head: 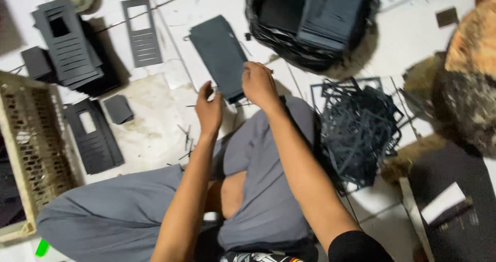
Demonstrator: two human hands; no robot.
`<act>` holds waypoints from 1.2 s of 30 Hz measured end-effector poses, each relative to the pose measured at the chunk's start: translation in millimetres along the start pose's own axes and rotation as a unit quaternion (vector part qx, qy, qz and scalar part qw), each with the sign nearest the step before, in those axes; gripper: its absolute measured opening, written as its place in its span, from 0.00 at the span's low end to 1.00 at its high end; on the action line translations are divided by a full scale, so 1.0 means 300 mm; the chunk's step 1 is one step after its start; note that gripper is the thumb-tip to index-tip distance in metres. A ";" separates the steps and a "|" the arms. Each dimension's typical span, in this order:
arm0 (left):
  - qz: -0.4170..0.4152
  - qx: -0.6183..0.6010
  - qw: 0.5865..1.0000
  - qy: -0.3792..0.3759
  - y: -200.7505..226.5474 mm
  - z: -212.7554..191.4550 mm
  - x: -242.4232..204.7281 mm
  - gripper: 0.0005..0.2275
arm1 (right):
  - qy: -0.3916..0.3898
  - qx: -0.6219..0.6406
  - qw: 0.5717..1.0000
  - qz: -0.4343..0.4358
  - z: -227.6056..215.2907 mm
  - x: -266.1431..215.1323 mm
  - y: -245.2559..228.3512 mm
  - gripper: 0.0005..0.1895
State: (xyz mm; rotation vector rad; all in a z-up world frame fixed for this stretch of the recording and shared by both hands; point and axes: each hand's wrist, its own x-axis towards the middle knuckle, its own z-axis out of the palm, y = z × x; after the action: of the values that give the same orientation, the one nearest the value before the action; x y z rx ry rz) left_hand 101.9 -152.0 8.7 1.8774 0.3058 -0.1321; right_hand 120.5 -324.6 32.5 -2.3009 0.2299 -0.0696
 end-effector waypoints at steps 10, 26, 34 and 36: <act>-0.046 -0.035 0.997 -0.050 0.089 -0.029 -0.018 0.22 | -0.021 -0.031 0.986 0.161 0.044 0.023 -0.079 0.20; -0.207 -0.429 0.878 -0.053 0.028 -0.266 -0.034 0.24 | -0.044 0.481 0.861 0.158 0.110 -0.224 -0.226 0.22; -0.047 -0.305 0.949 -0.062 -0.101 -0.642 -0.168 0.31 | -0.176 0.596 0.758 0.196 0.174 -0.508 -0.408 0.21; 0.078 -0.024 0.994 -0.076 -0.036 -0.744 -0.218 0.30 | -0.245 0.662 0.667 0.238 0.144 -0.526 -0.437 0.19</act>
State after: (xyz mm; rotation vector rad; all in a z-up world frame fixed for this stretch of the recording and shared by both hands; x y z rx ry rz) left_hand 22.5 52.6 86.8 1.8248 0.0566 -0.1585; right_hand -10.3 -177.0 103.6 -0.6744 0.3319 0.4969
